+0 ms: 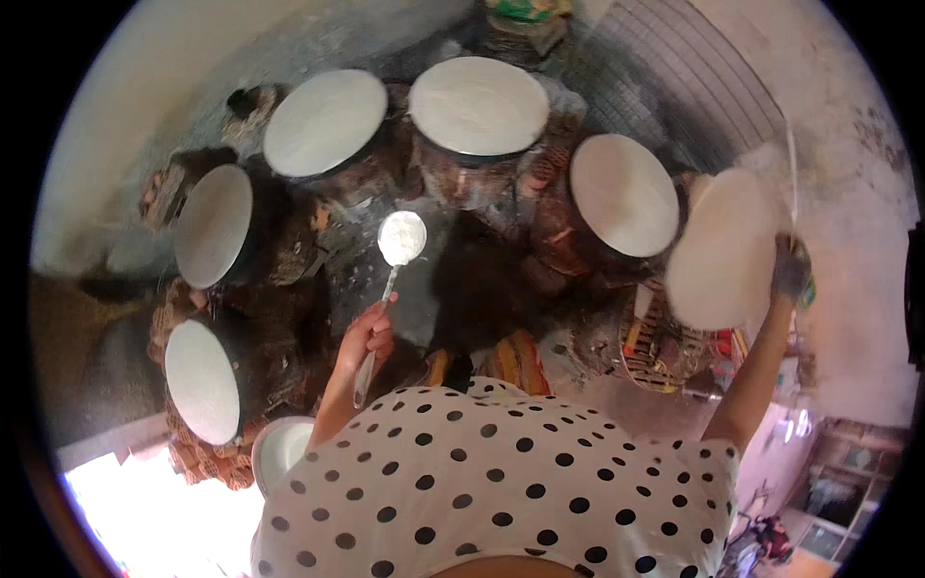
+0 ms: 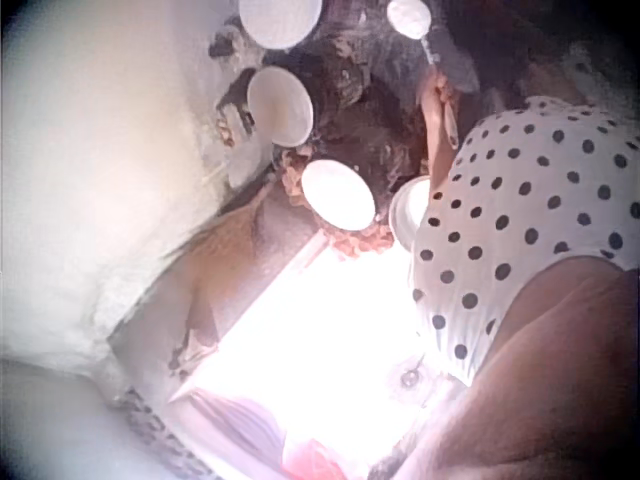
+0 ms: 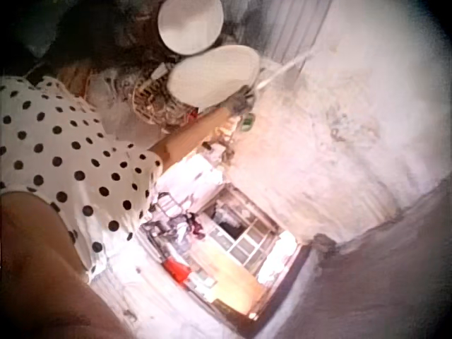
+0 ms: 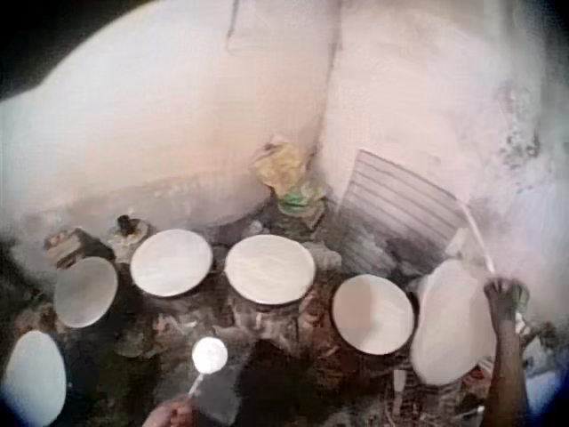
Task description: The person pours white liquid onto heated cloth steamers, spreads it using a ladle, and then removes the resulting rice paper sheets with a long wooden stick.
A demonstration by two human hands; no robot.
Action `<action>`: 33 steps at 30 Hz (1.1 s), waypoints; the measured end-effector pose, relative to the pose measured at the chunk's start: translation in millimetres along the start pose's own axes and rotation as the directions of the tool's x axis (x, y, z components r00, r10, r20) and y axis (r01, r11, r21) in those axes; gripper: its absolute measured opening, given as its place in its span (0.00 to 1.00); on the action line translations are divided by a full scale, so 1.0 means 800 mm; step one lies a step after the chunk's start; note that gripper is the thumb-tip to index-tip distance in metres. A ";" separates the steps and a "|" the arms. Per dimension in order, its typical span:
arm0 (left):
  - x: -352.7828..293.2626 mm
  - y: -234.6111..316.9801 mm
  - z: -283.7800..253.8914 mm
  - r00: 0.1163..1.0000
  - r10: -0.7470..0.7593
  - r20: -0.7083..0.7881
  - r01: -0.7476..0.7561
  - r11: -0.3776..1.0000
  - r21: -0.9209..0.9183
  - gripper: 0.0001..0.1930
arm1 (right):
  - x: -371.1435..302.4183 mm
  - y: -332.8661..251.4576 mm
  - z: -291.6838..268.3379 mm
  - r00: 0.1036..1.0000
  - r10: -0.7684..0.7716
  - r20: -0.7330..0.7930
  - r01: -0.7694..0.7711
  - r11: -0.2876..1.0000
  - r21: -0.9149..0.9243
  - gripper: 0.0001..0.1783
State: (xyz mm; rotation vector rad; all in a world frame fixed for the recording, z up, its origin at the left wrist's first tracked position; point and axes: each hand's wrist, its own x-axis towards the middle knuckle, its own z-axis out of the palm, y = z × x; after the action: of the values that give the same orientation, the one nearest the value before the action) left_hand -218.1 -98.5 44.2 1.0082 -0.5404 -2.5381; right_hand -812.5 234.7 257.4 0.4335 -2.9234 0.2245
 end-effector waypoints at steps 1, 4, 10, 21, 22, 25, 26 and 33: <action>0.008 -0.015 0.024 1.000 -0.010 -0.010 0.011 1.000 0.028 0.17 | 0.019 0.013 -0.005 0.996 -0.075 -0.050 0.072 0.995 -0.067 0.22; 0.035 -0.068 0.085 0.999 -0.041 -0.016 0.042 0.998 0.044 0.15 | 0.071 0.037 0.050 0.927 -0.244 -0.286 0.222 0.969 -0.105 0.12; 0.063 -0.177 0.177 0.999 -0.045 -0.003 0.045 0.992 -0.116 0.16 | 0.160 0.112 0.216 0.676 -0.385 -0.628 0.447 0.892 -0.066 0.19; 0.069 -0.273 0.276 0.993 -0.049 0.104 0.086 0.917 -0.390 0.21 | 0.222 0.191 0.444 0.989 -0.057 0.137 0.074 0.990 -0.122 0.13; 0.065 -0.278 0.278 0.996 -0.043 0.081 0.072 0.916 -0.395 0.21 | 0.235 0.176 0.449 0.988 -0.033 0.151 0.051 0.992 -0.119 0.13; 0.043 -0.291 0.277 0.997 -0.029 -0.065 0.000 0.911 -0.412 0.21 | 0.243 0.130 0.475 0.991 -0.012 0.131 0.022 0.997 -0.075 0.13; 0.040 -0.293 0.278 0.997 -0.032 -0.076 -0.002 0.916 -0.401 0.20 | 0.251 0.141 0.507 0.994 -0.026 0.106 0.026 1.000 -0.005 0.15; -0.044 -0.315 0.247 0.963 0.118 -0.242 -0.202 0.910 -0.361 0.19 | 0.120 0.087 0.442 0.997 -0.011 0.077 -0.035 0.826 0.563 0.30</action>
State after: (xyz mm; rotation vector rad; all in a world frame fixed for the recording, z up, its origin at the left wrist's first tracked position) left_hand -380.4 178.0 79.0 1.0232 -0.0537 -2.2303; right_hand -978.0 212.9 -76.0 0.5075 -2.8837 1.1187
